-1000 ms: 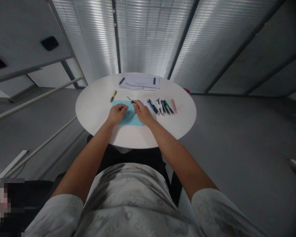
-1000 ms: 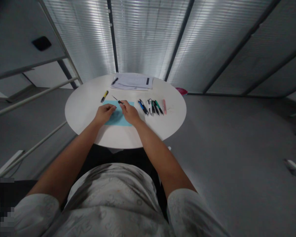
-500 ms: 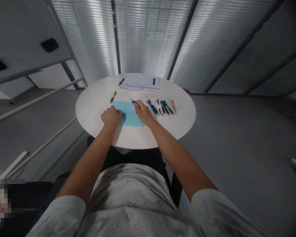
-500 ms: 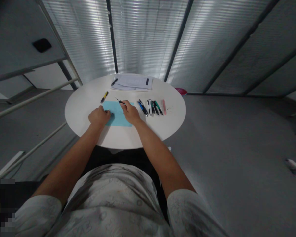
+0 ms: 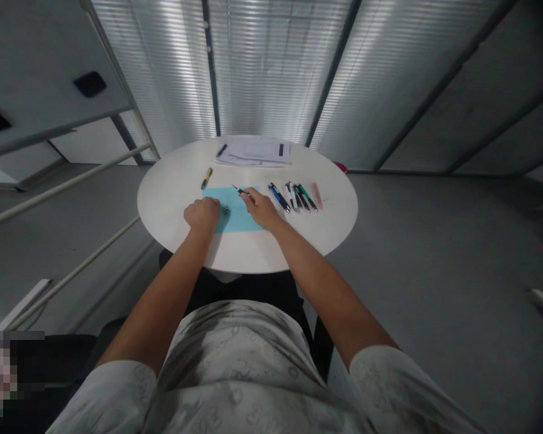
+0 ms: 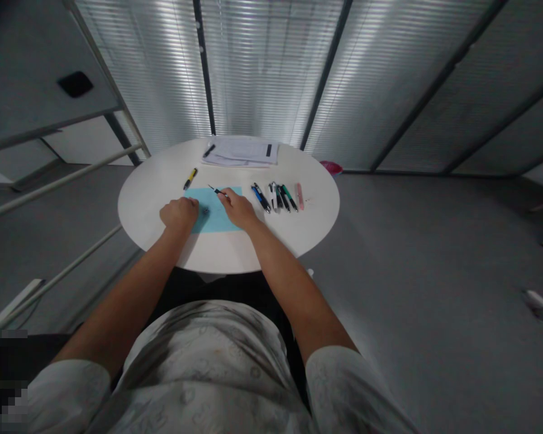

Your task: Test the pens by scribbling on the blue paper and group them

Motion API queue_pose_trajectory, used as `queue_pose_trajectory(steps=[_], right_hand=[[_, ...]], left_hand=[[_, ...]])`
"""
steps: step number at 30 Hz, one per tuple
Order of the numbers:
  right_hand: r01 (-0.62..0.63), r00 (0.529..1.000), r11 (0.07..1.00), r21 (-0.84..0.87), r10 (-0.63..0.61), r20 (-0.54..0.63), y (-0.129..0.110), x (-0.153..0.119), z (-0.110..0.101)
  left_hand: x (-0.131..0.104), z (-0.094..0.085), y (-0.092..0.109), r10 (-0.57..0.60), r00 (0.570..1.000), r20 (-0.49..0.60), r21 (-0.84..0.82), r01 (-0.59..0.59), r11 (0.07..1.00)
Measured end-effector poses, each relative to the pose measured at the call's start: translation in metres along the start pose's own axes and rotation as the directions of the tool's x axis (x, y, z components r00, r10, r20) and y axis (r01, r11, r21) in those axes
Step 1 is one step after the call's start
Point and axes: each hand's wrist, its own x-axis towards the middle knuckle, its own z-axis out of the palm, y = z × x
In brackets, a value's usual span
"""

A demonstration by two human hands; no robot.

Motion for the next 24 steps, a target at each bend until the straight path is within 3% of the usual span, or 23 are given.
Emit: queue_pose_trajectory(steps=[8,13,15,18,21,22,24], right_hand=[[0.011,1.0,1.0,-0.011,-0.011,0.012,0.003,0.001,0.001],[0.022,1.0,1.0,0.008,-0.022,0.012,0.003,-0.001,0.001],[0.034,0.999,0.999,0.022,-0.035,0.017,0.0,-0.002,0.001],[0.083,0.996,0.996,0.041,-0.084,0.019,-0.008,-0.002,0.006],[0.071,0.997,0.997,0.0,-0.071,0.022,-0.018,0.0,0.014],[0.067,0.998,0.998,-0.014,-0.066,0.015,-0.021,0.001,0.018],[0.098,0.995,0.995,-0.012,-0.098,0.021,-0.028,0.002,0.023]], left_hand=[[0.001,0.016,0.0,0.068,0.991,-0.113,-0.123,-0.081,0.989],[0.005,0.012,-0.007,-0.065,0.976,-0.206,-0.381,-0.019,0.924],[0.009,0.007,-0.009,-0.078,0.978,-0.194,-0.622,-0.061,0.781],[0.015,0.0,-0.006,-0.211,0.977,-0.035,-0.918,0.052,0.393],[0.019,-0.008,0.003,-0.26,0.947,0.188,-0.981,0.192,-0.011],[0.019,-0.009,0.006,-0.239,0.935,0.263,-0.964,0.243,-0.109],[0.019,-0.01,0.012,-0.161,0.916,0.368,-0.92,0.333,-0.208]])
